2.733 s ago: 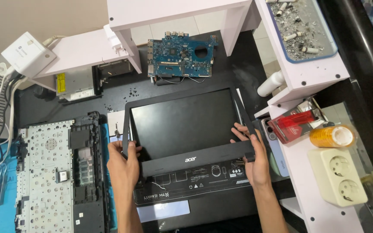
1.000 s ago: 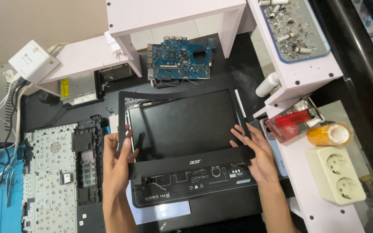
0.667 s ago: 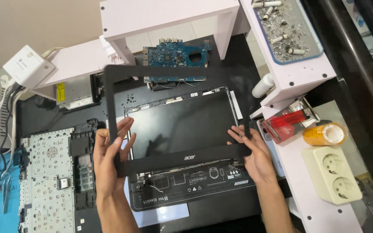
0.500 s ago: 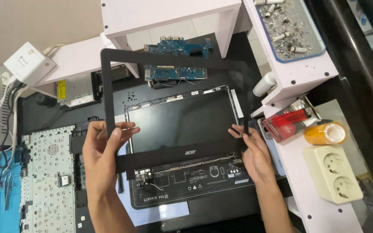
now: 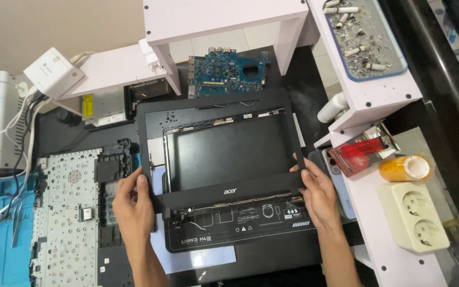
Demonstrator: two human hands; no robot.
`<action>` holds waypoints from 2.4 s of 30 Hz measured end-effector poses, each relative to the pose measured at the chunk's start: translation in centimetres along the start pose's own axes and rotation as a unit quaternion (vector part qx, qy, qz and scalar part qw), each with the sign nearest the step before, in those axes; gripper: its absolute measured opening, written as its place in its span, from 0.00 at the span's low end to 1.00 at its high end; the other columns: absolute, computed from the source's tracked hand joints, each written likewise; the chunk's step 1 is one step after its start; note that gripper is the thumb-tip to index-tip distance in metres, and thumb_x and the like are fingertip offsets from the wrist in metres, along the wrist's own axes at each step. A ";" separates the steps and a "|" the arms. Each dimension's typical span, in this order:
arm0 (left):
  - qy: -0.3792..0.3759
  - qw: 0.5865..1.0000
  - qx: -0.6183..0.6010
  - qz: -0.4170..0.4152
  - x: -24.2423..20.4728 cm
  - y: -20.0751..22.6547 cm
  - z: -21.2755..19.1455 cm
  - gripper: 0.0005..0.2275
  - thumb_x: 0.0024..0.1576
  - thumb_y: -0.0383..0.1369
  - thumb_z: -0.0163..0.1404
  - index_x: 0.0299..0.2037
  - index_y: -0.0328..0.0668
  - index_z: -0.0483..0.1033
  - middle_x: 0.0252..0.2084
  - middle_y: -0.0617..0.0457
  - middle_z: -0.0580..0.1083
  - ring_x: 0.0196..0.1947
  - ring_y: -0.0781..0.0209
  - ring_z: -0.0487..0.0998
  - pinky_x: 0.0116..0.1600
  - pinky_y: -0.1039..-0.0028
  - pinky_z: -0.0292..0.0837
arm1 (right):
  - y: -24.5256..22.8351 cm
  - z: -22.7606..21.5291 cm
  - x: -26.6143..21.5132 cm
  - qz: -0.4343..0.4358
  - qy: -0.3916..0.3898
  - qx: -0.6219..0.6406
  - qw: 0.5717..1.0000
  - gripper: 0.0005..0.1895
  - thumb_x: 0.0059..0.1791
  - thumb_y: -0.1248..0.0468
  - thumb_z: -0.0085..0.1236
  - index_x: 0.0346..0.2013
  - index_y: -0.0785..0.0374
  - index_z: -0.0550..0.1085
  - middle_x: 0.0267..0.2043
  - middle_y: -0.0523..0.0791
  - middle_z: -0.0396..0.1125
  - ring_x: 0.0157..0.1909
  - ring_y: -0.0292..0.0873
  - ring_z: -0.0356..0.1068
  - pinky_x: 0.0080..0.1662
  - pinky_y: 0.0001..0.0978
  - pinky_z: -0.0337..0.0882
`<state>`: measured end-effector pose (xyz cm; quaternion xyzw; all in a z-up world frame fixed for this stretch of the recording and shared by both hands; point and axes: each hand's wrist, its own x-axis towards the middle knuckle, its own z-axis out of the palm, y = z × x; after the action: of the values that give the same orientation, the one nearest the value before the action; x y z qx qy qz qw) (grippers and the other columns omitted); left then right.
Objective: The person disassembles a laptop by first removing the back cover and then using a screwdriver to unscrew the screen bezel. They detach the bezel, remove the screen assembly, and finally take out the motherboard and hard drive from the chassis.
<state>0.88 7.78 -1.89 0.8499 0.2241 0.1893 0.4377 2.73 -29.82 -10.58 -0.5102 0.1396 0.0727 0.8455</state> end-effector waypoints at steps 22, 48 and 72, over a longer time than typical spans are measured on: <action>0.186 0.962 -0.078 -0.182 -10.9 -8.4 -12.4 0.11 0.59 0.28 0.57 0.50 0.30 0.79 0.37 0.49 0.79 0.37 0.67 0.78 0.45 0.76 0.74 | -0.5 23.4 5.3 -0.219 -0.144 -0.360 0.895 0.23 0.48 0.74 0.58 0.58 0.63 0.74 0.52 0.46 0.69 0.52 0.43 0.72 0.53 0.35 0.72; 0.227 0.905 -0.055 -0.355 -16.1 -15.0 -14.0 0.10 0.61 0.31 0.57 0.45 0.29 0.78 0.28 0.44 0.78 0.26 0.58 0.79 0.33 0.72 0.74 | 8.1 36.0 11.6 -0.327 -0.372 -0.428 0.756 0.21 0.50 0.66 0.61 0.58 0.65 0.72 0.58 0.52 0.70 0.61 0.57 0.68 0.61 0.45 0.67; -0.036 0.997 0.065 0.015 -10.8 -3.0 -1.5 0.07 0.57 0.28 0.55 0.44 0.39 0.82 0.46 0.50 0.79 0.45 0.54 0.81 0.49 0.68 0.75 | -1.6 4.0 -5.5 -0.276 0.118 -0.597 0.745 0.14 0.50 0.65 0.60 0.49 0.65 0.78 0.56 0.51 0.72 0.60 0.53 0.70 0.61 0.43 0.68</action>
<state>-9.44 4.39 -4.90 0.8862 0.2072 0.1498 0.3864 -1.38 -26.93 -5.78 -0.9313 0.0196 -0.1556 0.3288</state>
